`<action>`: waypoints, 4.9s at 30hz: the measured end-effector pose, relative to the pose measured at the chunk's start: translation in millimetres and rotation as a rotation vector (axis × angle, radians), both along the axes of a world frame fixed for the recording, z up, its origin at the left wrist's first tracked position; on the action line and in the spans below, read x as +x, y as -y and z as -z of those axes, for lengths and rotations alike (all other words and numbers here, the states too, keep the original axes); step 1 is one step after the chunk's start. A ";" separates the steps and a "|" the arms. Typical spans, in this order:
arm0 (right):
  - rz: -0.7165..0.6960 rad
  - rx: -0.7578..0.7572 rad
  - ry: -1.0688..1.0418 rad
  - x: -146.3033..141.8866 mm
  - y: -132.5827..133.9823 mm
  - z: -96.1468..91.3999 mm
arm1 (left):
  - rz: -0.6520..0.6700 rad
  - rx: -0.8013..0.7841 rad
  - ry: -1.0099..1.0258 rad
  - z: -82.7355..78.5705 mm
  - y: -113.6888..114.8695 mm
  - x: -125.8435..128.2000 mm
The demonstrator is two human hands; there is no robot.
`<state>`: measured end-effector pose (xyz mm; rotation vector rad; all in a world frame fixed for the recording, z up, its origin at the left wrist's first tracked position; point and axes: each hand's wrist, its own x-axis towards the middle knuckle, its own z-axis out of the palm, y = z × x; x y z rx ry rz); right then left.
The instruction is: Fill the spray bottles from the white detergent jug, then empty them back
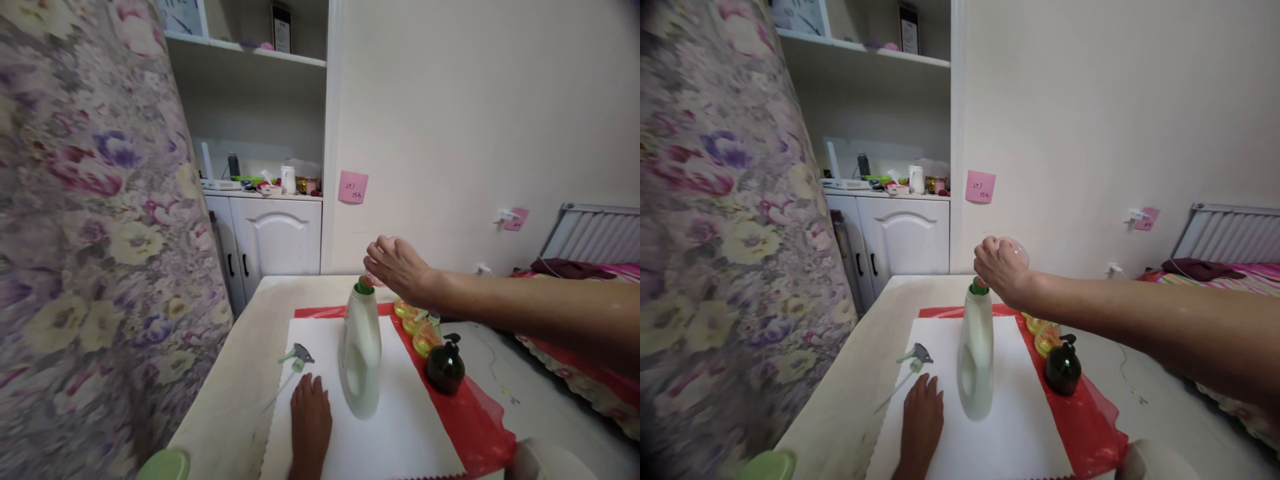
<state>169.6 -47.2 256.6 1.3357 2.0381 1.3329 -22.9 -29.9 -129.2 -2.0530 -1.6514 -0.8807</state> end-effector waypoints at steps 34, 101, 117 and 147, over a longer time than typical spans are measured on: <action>-0.043 -0.099 -0.896 75.3 13.8 53.3 | -0.066 -0.252 0.107 -52.9 -3.8 -32.3; -0.376 -1.020 -2.269 86.5 113.9 279.9 | 0.455 -0.539 1.669 -170.7 142.9 110.8; -0.484 -0.712 -2.207 75.2 120.1 289.6 | 0.295 -0.508 1.597 -168.6 138.7 113.4; -0.439 -1.752 -3.248 63.5 116.9 278.1 | 0.504 -0.626 1.766 -177.8 136.6 120.3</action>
